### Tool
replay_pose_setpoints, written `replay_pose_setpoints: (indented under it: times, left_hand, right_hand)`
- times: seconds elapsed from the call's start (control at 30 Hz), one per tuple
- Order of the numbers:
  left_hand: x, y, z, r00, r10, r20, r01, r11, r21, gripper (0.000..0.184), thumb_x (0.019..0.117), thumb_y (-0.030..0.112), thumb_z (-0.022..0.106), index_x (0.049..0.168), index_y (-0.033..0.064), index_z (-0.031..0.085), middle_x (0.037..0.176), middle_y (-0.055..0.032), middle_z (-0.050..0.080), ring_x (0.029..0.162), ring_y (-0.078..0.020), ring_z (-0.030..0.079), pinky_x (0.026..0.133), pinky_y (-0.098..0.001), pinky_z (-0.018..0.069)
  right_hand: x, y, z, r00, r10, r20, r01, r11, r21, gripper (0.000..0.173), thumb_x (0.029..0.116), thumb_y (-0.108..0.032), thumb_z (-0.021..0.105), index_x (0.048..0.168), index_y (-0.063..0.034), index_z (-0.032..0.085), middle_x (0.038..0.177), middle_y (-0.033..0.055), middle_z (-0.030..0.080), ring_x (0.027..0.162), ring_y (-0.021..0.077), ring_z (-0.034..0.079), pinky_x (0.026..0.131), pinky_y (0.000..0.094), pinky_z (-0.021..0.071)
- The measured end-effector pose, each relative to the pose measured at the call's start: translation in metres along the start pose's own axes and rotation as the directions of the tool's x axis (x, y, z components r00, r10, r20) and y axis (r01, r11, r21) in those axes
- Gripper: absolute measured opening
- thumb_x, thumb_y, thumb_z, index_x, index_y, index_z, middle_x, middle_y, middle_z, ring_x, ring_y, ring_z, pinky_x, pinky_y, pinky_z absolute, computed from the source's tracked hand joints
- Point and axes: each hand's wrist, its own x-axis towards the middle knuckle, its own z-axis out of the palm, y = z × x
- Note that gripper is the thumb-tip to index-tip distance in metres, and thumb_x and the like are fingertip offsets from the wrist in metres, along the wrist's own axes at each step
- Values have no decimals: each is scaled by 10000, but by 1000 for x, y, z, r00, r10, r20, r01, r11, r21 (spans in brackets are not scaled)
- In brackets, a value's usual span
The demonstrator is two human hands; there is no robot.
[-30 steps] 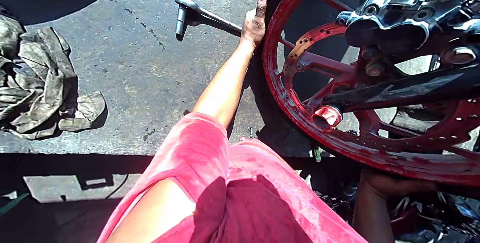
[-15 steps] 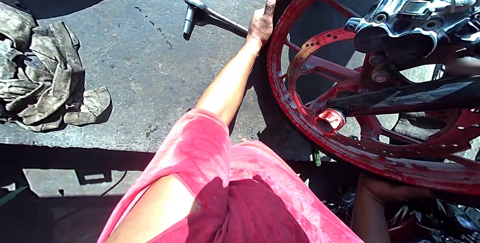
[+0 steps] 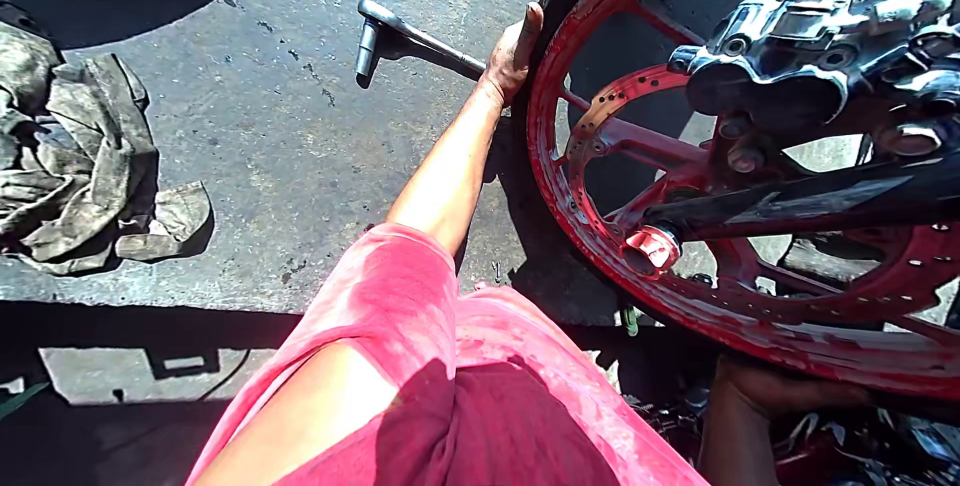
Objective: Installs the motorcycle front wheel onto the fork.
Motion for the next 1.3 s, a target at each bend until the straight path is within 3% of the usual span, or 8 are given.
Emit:
replay_pose_setpoints:
  times: [0.13,0.2,0.3,0.93,1.07,1.17,1.23,1.3]
  left_hand:
    - [5,3,-5,996,14,92,-11,999,-35,677,978,682,442,1082,40,629,886,-21,728,815,-110,713,781,-351,618]
    - [10,6,-6,997,36,64,-35,999,-30,592,1020,601,433,1054,46,637,869,-16,722,808,-106,710,781,-347,614]
    - [9,7,-4,998,44,38,-43,999,-15,514,1059,503,420,1042,40,644,857,-16,723,807,-94,710,788,-334,612]
    - [16,22,-3,999,22,48,-30,985,172,521,1050,506,435,904,63,666,773,-11,691,729,-92,680,718,-348,589]
    - [18,23,-3,999,31,35,-39,966,257,523,1061,493,413,897,65,664,770,-11,680,733,-93,671,724,-359,577]
    - [17,29,-3,999,38,-23,-24,900,435,536,1078,492,358,1018,65,677,894,-43,694,858,-128,675,824,-409,551]
    - [6,30,1,992,56,-116,9,868,497,533,1080,485,382,1242,41,629,1104,-109,696,1041,-189,668,955,-454,515]
    - [-21,29,6,952,59,-300,95,875,475,598,1066,512,435,1480,82,468,1300,-122,645,1160,-190,650,1019,-413,530]
  right_hand:
    - [-4,0,2,998,40,-44,-40,999,-7,716,1043,-554,423,1505,-33,258,1370,71,558,1316,131,552,1119,370,464]
    - [-5,0,5,997,53,-63,-56,998,-36,683,1056,-541,362,1494,-28,253,1357,74,551,1298,123,557,1109,363,471]
    - [-6,-2,6,998,31,-48,-34,998,-53,771,1020,-590,435,1502,-22,237,1377,84,537,1312,124,547,1114,352,467]
    - [-13,-6,6,996,70,-49,-70,998,1,769,1000,-621,490,1494,-66,289,1330,43,588,1273,125,587,1078,383,501]
    - [-10,-1,2,996,59,-61,-60,998,-25,686,1056,-560,357,1505,-52,253,1363,77,552,1298,147,563,1101,391,481]
    - [-8,1,3,996,56,-66,-57,998,-15,702,1061,-568,349,1521,-50,237,1386,89,545,1308,162,560,1099,405,484]
    - [-10,-2,-1,996,70,-62,-71,997,-4,665,1083,-537,302,1530,-50,225,1398,96,539,1314,177,557,1100,421,481]
    - [-11,-2,-1,995,77,-56,-77,997,5,632,1098,-511,275,1521,-43,236,1379,95,554,1293,181,573,1087,429,494]
